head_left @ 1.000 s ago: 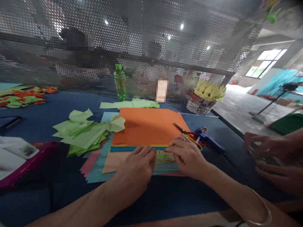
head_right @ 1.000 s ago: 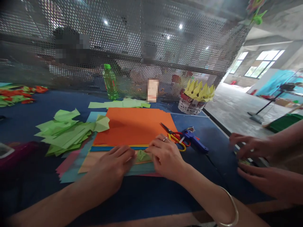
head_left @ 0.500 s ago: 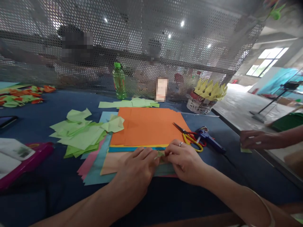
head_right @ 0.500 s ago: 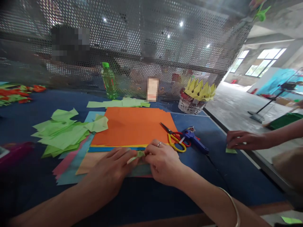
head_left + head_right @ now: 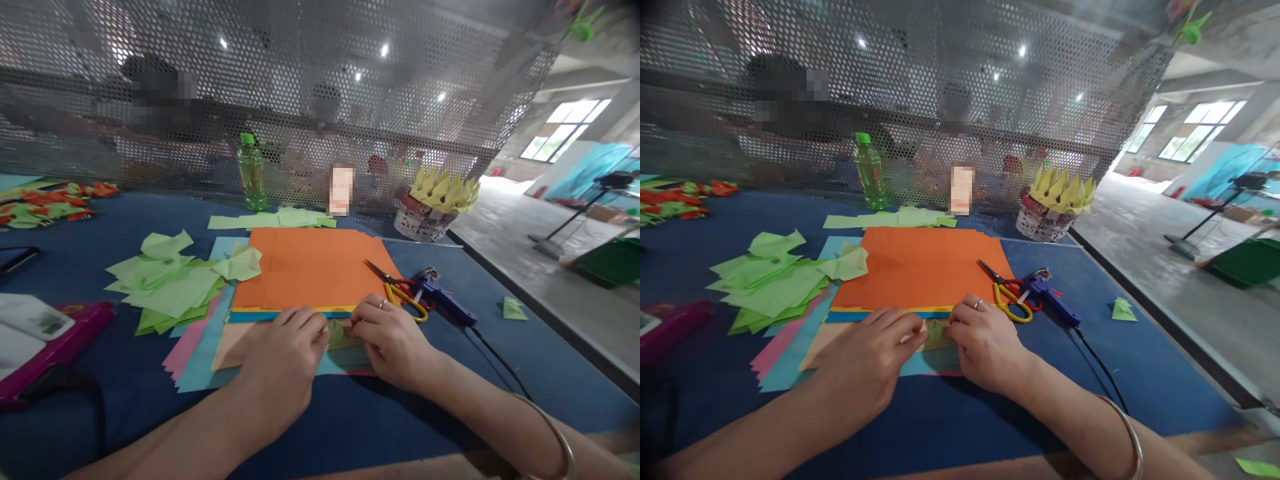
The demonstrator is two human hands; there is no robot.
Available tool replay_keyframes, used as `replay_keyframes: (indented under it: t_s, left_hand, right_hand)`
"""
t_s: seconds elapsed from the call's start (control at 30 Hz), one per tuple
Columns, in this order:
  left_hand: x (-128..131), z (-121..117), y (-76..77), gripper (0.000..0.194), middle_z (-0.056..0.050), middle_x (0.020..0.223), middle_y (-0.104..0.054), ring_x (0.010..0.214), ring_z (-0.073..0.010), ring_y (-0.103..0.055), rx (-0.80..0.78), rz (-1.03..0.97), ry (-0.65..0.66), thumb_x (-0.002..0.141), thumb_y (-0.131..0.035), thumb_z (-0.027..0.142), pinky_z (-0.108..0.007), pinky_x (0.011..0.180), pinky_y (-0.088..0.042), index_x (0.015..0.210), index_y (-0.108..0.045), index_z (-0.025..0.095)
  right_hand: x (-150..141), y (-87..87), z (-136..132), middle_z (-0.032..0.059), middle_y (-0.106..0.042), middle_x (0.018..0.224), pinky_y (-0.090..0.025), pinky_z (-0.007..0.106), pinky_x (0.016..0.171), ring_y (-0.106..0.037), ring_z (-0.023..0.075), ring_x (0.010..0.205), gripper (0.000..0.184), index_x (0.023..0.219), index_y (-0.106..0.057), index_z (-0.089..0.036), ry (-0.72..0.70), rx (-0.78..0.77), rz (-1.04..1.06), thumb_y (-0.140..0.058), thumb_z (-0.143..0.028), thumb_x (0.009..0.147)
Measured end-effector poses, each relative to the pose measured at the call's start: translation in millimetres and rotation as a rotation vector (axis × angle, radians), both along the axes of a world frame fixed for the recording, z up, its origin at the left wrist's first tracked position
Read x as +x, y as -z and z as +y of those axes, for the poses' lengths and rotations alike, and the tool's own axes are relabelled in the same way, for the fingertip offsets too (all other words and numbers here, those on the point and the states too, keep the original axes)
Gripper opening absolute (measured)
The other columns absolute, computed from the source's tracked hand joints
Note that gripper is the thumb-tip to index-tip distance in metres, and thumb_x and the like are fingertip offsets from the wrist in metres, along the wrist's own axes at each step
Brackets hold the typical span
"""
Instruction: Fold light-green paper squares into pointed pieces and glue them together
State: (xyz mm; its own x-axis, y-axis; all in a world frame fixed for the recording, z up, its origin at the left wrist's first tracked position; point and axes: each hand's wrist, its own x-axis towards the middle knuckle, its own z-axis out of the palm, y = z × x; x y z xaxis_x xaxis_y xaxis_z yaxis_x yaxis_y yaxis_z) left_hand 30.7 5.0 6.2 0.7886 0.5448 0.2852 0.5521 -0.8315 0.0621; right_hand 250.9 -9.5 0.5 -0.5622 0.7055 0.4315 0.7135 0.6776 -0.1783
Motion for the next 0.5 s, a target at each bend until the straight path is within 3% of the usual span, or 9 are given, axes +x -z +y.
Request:
replay_keyframes:
  t_s: [0.13,0.3,0.5]
  left_hand:
    - [-7.9,1.4,0.1,0.037,-0.01,0.103,-0.062,0.093,-0.0263,-0.055,-0.096,-0.073,-0.016,0.085,-0.042,0.0,-0.042,0.079,-0.047,0.106,-0.069,0.015]
    - [-14.5,9.5,-4.1,0.04,-0.007,0.103,-0.062,0.097,-0.0239,-0.056,-0.139,-0.224,-0.062,0.093,-0.038,0.005,-0.038,0.08,-0.044,0.109,-0.07,0.021]
    - [-9.7,12.2,-10.6,0.034,-0.005,0.099,-0.062,0.093,-0.0205,-0.059,-0.22,-0.317,-0.109,0.102,-0.038,0.018,-0.035,0.08,-0.044,0.106,-0.072,0.021]
  right_hand:
    - [3.2,1.2,4.0,0.0074,-0.067,0.084,-0.048,0.035,0.077,-0.056,0.0214,0.084,0.028,0.083,-0.07,-0.016,0.01,-0.054,0.124,-0.047,0.001,0.08]
    - [5.0,-0.4,9.2,0.0061,-0.068,0.093,-0.047,0.035,0.083,-0.059,0.0198,0.087,0.034,0.091,-0.067,-0.017,0.136,-0.107,0.262,-0.047,0.006,0.076]
    - [-6.5,-5.3,0.0,0.0064,-0.066,0.09,-0.046,0.035,0.08,-0.06,0.0213,0.086,0.009,0.088,-0.065,-0.018,0.253,-0.181,0.166,-0.057,-0.017,0.093]
